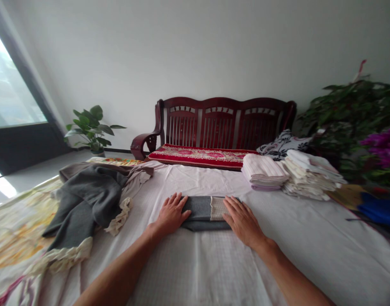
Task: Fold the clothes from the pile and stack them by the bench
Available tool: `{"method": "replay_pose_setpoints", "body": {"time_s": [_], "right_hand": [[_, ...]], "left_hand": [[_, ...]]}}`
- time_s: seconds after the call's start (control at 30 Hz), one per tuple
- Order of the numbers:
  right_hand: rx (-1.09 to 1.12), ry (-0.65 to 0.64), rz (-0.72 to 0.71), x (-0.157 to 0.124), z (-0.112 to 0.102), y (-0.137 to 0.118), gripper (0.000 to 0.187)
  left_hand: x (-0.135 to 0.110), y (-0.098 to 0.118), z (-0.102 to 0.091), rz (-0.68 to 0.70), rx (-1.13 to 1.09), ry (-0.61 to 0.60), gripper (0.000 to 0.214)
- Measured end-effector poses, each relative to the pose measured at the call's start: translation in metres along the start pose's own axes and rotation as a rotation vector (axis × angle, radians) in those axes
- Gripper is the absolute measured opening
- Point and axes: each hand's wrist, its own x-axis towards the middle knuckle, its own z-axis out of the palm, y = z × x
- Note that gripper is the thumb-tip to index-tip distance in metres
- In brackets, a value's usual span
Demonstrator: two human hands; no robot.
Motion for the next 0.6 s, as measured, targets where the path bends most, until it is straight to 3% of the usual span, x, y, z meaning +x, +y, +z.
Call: {"method": "replay_pose_setpoints", "body": {"time_s": [0.6], "right_hand": [[-0.005,-0.025,0.013,0.0001,-0.0016,-0.0007,0.049]], "left_hand": [[-0.0011,0.0,-0.0019,-0.012,-0.01,-0.013,0.062]]}}
